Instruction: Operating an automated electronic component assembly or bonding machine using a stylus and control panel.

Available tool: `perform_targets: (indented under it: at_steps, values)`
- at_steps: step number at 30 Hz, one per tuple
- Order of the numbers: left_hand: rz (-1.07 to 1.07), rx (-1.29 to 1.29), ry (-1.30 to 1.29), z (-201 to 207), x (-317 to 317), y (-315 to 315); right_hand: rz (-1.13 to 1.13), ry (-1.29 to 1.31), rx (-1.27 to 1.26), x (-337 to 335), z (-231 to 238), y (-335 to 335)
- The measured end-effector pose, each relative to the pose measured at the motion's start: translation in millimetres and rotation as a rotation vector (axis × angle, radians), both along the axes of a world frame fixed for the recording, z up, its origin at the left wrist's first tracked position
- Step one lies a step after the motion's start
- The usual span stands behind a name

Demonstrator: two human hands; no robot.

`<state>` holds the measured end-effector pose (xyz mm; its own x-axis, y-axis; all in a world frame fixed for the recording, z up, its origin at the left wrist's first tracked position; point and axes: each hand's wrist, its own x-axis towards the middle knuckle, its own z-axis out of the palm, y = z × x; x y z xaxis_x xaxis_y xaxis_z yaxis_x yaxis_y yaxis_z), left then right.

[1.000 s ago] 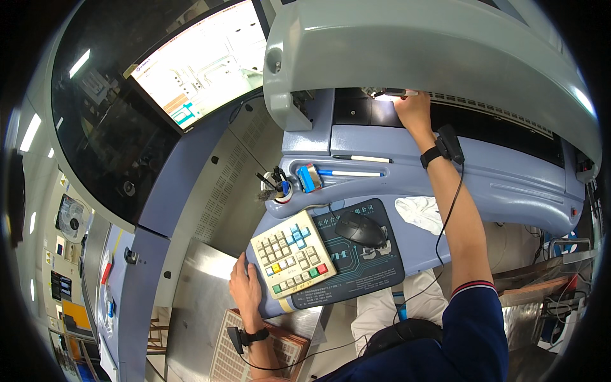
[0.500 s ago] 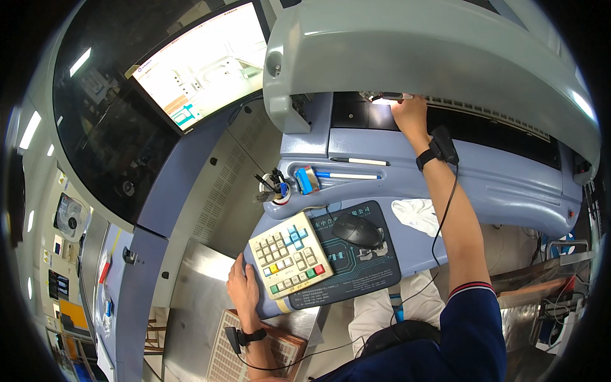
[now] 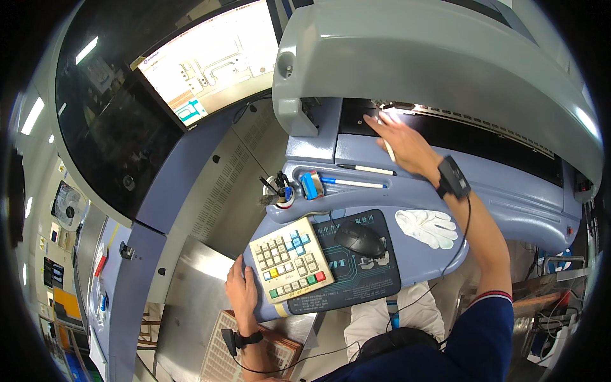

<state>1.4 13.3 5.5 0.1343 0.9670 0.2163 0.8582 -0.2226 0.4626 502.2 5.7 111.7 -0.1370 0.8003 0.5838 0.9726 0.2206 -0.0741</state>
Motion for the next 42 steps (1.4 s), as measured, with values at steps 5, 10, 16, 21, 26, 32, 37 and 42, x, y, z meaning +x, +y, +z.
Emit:
perform_targets:
  at_steps: [5,10,16,21,26,32,37,42]
  values:
    - [0.004,-0.011,0.002,7,6,1,0.019,0.114,0.093,-3,-5,-45]
    - [-0.010,-0.057,-0.047,6,12,1,-0.225,0.482,0.198,19,-22,-58]
    - [0.019,-0.033,-0.037,1,7,-1,-0.372,0.842,0.396,59,-12,-1]
    - [-0.011,-0.038,0.014,6,11,3,-0.799,-0.259,0.552,102,-28,24]
    - [0.001,-0.027,0.051,7,3,1,-0.500,0.336,0.645,68,-21,39]
    - [0.022,-0.076,0.022,7,5,-1,-0.539,0.335,0.551,64,-23,36]
    - [0.018,-0.070,0.024,11,9,-2,-0.562,0.165,0.595,75,-27,35]
    - [0.028,-0.080,0.025,12,9,-1,-0.521,0.325,0.533,62,-23,35]
